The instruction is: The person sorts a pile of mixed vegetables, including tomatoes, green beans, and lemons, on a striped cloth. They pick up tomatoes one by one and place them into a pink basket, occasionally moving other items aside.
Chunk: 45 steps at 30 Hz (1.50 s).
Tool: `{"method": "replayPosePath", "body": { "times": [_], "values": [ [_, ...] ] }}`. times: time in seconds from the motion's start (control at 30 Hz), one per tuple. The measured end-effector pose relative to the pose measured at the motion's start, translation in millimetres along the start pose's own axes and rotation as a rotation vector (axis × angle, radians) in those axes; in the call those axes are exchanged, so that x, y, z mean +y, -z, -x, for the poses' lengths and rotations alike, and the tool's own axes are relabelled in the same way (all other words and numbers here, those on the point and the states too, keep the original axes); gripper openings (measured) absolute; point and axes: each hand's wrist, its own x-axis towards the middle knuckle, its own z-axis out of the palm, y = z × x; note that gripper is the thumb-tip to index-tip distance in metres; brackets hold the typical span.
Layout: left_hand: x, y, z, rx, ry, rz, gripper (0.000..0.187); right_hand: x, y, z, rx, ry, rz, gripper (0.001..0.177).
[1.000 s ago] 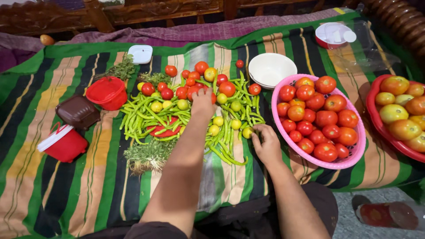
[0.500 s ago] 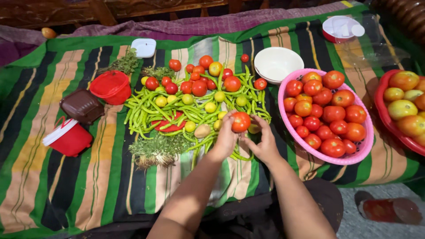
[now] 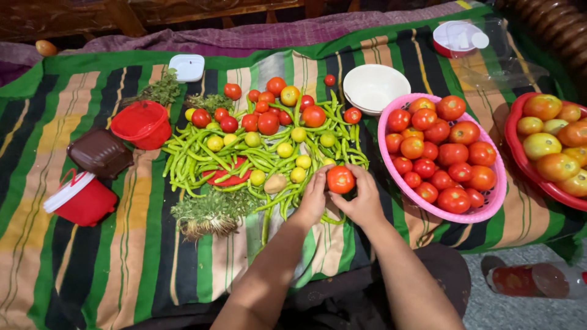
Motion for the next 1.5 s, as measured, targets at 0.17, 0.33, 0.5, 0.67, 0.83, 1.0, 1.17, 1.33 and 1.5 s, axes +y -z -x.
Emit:
{"method": "replayPosePath", "body": {
  "times": [0.17,0.33,0.5,0.67,0.83,1.0,1.17,1.33,1.5],
  "values": [
    [-8.6,5.9,-2.1,-0.05,0.04,0.024,0.045,-4.7,40.0,-22.6,0.173,-0.075,-0.152,0.072],
    [-25.8,14.3,-7.8,-0.066,0.029,0.019,0.04,18.6,105.1,-50.1,0.35,-0.187,0.023,0.072],
    [-39.1,18.2,-13.2,-0.061,0.001,-0.049,0.037,70.3,158.2,-76.0,0.172,-0.334,0.287,0.072],
    [-43.9,20.0,-14.5,-0.05,-0.009,-0.096,0.035,117.1,161.0,-74.5,-0.025,-0.288,0.402,0.07],
    [-47.6,20.3,-15.2,-0.053,-0.012,-0.114,0.034,112.0,158.8,-71.2,0.041,-0.342,0.35,0.077],
    [-50.0,19.9,-17.0,-0.049,-0.013,-0.12,0.035,58.4,136.3,-41.4,0.234,-0.22,0.378,0.066],
    [-47.8,18.9,-15.2,-0.066,-0.046,-0.129,0.035,-1.0,75.8,16.1,0.32,-0.089,0.15,0.038],
    [-37.8,10.2,-5.4,-0.086,-0.097,-0.119,0.033,-8.7,44.4,23.6,0.079,-0.152,0.128,0.036],
    [-0.9,-7.3,-9.6,-0.014,-0.091,-0.358,0.029,23.5,34.4,15.7,0.032,-0.075,0.099,0.037]
  ]
}}
